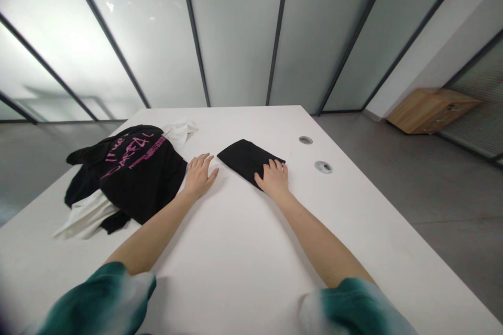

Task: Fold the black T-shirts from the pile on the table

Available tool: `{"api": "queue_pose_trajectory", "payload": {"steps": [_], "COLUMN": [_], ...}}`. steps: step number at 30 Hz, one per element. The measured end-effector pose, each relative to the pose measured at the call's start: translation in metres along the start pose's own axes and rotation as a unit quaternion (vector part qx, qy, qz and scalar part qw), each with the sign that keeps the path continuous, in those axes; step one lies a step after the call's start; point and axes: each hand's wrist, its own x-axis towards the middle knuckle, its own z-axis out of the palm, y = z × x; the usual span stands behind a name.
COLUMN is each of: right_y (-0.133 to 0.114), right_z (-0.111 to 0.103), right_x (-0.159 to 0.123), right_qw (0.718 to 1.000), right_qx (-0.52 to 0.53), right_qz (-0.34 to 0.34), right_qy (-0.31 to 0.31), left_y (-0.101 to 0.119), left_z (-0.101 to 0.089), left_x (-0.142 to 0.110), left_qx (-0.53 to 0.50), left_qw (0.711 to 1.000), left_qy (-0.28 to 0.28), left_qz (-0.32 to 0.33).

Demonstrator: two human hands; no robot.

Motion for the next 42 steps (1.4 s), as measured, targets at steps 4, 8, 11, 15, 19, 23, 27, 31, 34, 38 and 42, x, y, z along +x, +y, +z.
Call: {"api": "queue_pose_trajectory", "payload": {"steps": [4,8,11,15,19,23,27,31,34,38,42], "right_y": [0.010,0.010,0.010,0.028,0.061,0.093,0.106,0.105,0.106,0.113,0.117], "right_z": [0.005,0.012,0.015,0.014,0.012,0.011,0.011,0.013,0.015,0.016,0.016], "right_x": [0.000,-0.001,0.002,0.010,0.016,0.016,0.014,0.015,0.016,0.017,0.016], "right_qw": [0.996,0.986,0.994,0.998,0.992,0.973,0.954,0.950,0.946,0.940,0.935], "right_qx": [0.019,0.026,0.010,-0.017,-0.023,-0.010,0.018,0.033,0.035,0.040,0.059], "right_qz": [-0.085,-0.147,-0.083,0.015,0.124,0.227,0.292,0.303,0.312,0.327,0.324], "right_qy": [-0.007,-0.075,-0.073,-0.055,-0.029,0.030,0.068,0.071,0.077,0.094,0.131], "left_y": [-0.004,-0.007,-0.009,-0.012,-0.013,-0.014,-0.014,-0.013,-0.014,-0.015,-0.015], "left_z": [0.001,0.007,0.012,0.014,0.016,0.017,0.017,0.017,0.018,0.019,0.017], "left_x": [0.000,0.000,0.000,0.000,0.000,0.000,0.000,0.001,0.001,0.000,0.001], "left_qx": [-0.019,-0.036,-0.040,-0.041,-0.049,-0.055,-0.057,-0.063,-0.063,-0.061,-0.064], "left_qw": [1.000,0.999,0.997,0.994,0.993,0.993,0.992,0.992,0.992,0.993,0.992], "left_qy": [0.002,-0.031,-0.067,-0.098,-0.106,-0.099,-0.106,-0.104,-0.103,-0.101,-0.105], "left_qz": [-0.001,0.010,0.004,-0.011,-0.015,-0.023,-0.026,-0.028,-0.030,-0.031,-0.029]}}
